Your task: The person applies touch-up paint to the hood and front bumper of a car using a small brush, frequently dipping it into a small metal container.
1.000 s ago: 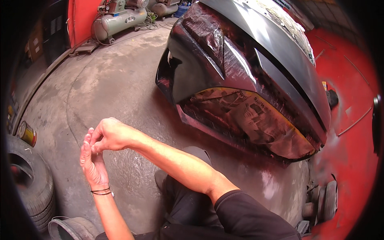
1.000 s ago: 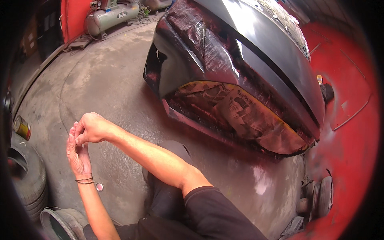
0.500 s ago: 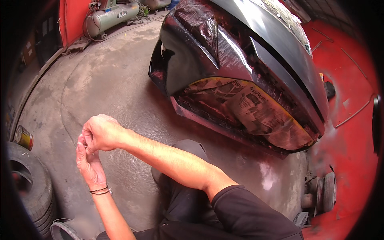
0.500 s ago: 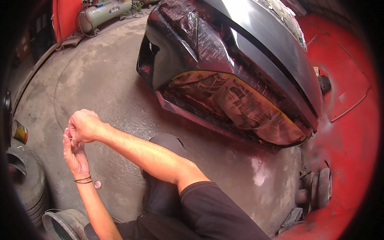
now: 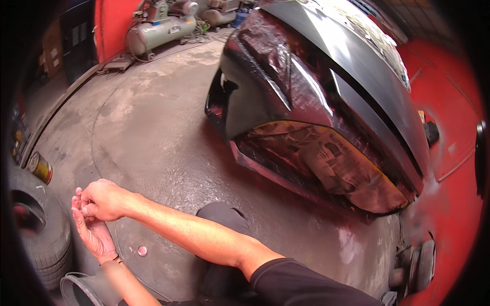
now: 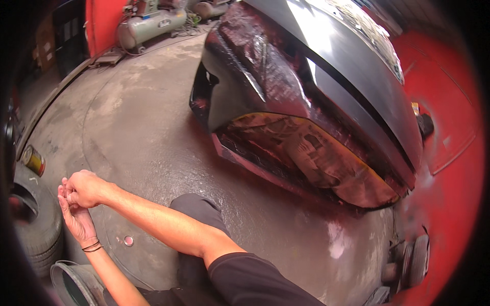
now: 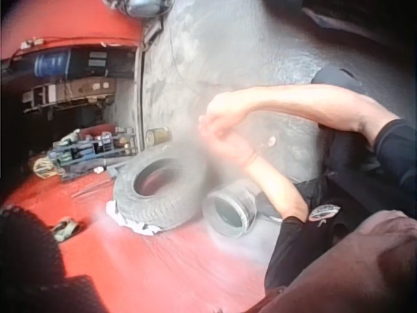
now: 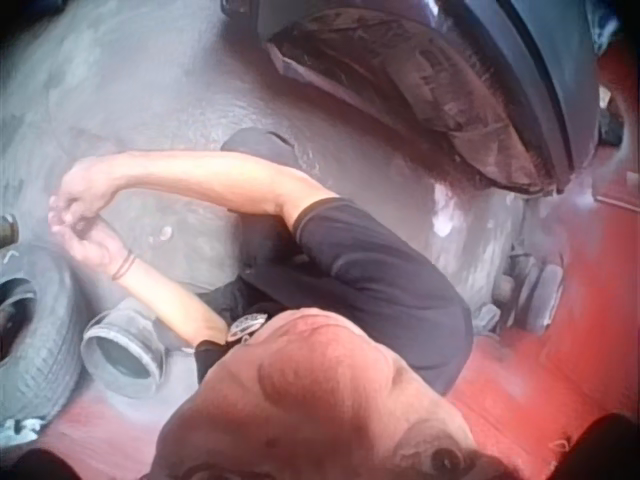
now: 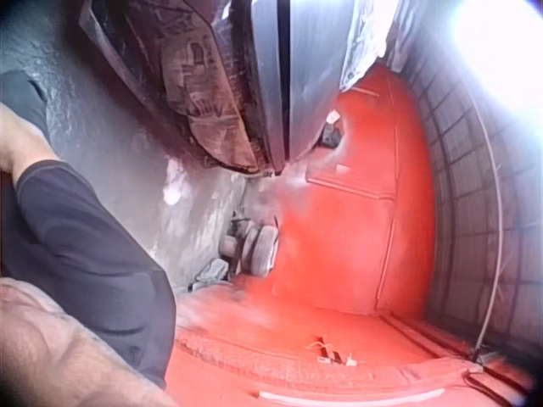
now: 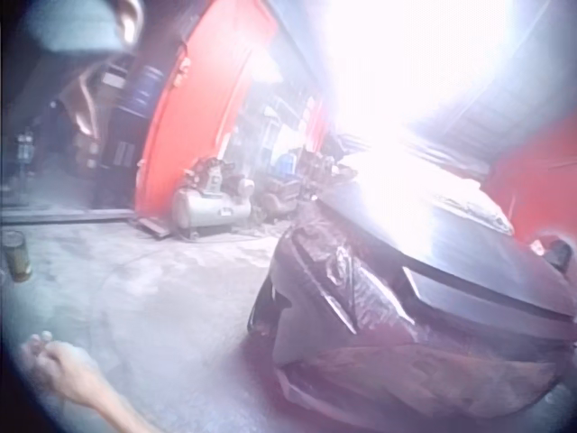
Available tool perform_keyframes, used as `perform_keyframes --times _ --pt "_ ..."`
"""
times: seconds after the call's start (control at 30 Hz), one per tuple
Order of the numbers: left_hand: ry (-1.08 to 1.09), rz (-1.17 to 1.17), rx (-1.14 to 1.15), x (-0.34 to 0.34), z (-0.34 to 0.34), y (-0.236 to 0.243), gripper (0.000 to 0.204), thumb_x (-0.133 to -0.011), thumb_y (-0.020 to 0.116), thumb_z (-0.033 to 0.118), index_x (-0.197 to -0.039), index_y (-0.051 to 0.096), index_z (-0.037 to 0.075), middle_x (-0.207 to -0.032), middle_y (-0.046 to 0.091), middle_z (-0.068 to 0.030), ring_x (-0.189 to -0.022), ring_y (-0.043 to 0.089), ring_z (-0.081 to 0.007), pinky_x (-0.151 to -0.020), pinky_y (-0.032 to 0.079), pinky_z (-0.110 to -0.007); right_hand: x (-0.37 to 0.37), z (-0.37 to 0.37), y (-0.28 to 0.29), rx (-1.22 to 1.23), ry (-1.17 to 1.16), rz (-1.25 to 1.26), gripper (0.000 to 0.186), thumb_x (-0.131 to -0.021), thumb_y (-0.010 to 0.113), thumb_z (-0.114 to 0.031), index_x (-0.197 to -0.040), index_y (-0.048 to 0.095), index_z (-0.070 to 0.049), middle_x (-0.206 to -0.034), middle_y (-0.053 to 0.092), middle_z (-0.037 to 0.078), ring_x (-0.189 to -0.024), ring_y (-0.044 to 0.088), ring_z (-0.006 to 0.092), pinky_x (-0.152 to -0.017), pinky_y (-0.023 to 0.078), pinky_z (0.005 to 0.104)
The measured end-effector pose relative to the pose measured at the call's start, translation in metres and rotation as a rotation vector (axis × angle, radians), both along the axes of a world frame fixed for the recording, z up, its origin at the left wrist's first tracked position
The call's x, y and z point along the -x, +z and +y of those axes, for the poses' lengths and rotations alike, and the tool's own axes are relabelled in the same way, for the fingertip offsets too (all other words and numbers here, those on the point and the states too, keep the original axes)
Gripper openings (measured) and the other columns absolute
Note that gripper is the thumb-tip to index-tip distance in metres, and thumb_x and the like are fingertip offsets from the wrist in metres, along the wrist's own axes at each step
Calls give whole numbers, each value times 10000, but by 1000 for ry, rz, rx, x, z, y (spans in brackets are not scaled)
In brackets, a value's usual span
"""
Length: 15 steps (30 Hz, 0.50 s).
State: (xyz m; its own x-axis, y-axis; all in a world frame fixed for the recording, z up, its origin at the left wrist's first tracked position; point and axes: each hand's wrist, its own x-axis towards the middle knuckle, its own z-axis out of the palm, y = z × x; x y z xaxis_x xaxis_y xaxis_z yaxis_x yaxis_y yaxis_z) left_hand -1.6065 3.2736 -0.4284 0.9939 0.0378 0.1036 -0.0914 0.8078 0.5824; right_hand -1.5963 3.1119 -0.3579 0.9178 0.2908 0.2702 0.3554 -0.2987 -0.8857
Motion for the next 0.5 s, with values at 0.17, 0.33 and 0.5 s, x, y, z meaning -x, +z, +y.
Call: perform_keyframes --times 0.17,0.33,0.5 --pt "18 -14 -136 10 11 -10 505 -1155 640 323 -1531 588 -9 -1647 562 -167 -1534 519 -288 -1318 354 -497 4 -3 11 119 -43 -37 160 -794 864 -235 -843 830 -88 -815 793 156 -813 786 367 -785 615 480" --pt "91 96 -126 17 8 -21 602 -1137 664 382 -1603 525 27 -1652 543 -155 -1558 483 -284 -1286 340 -509 -1 8 11 214 -73 8 193 -708 918 -195 -815 804 -82 -775 781 133 -800 789 352 -769 616 469" --pt "52 117 -51 24 13 -14 636 -1159 606 413 -1649 463 33 -1688 485 -154 -1576 444 -270 -1290 325 -491 -4 11 2 160 18 14 228 -720 930 -182 -822 776 -49 -830 788 154 -834 792 339 -773 613 456"
